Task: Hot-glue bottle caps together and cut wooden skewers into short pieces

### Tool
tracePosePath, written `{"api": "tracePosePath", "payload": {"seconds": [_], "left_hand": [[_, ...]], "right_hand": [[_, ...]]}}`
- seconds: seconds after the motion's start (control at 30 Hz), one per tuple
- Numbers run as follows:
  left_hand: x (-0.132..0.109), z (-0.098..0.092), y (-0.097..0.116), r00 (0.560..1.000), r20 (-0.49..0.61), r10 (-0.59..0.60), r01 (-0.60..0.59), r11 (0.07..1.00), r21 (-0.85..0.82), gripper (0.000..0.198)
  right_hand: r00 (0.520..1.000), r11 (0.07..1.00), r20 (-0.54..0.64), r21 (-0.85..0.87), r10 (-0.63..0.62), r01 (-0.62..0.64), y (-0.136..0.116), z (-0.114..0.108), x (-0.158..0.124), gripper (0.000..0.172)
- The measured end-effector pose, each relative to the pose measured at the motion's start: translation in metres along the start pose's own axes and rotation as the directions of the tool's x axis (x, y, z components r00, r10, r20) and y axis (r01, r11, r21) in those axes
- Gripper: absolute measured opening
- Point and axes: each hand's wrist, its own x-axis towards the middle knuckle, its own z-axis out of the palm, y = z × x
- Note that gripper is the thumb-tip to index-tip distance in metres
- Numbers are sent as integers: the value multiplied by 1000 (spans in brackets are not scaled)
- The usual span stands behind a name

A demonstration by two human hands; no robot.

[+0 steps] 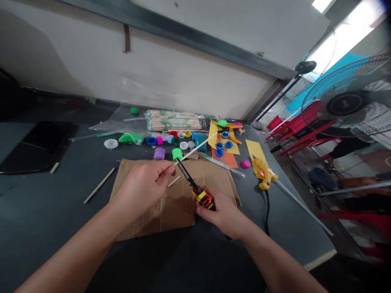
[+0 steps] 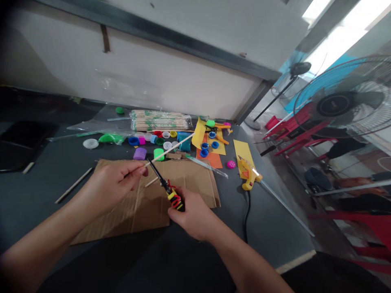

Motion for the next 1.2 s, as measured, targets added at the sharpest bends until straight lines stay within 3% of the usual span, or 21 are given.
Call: {"api": "tracePosePath", "payload": {"seconds": [0.17,0.37,0.57,0.8,1.2], "left_hand": [[2,2,1,1000,25,-16,17,999,-49,30],[1,4,3,1000,26,-3,5,997,-77,34],[1,8,3,1000,-5,-5,4,988,-157,31],[2,5,5,998,-9,-59,55,972,-229,33],[5,4,2,999,-7,-46,43,970,-239,29]], "right_hand": [[1000,1000,1,14,-9,9,-2,2,-2,25],[999,999,-10,-10,-37,37,-3,8,-6,37],[999,998,-11,-50,-44,43,-3,9,-7,34],[998,997,-16,53,-55,55,0,12,-2,26],[999,988,38,149,20,-25,4,12,0,17]]}}
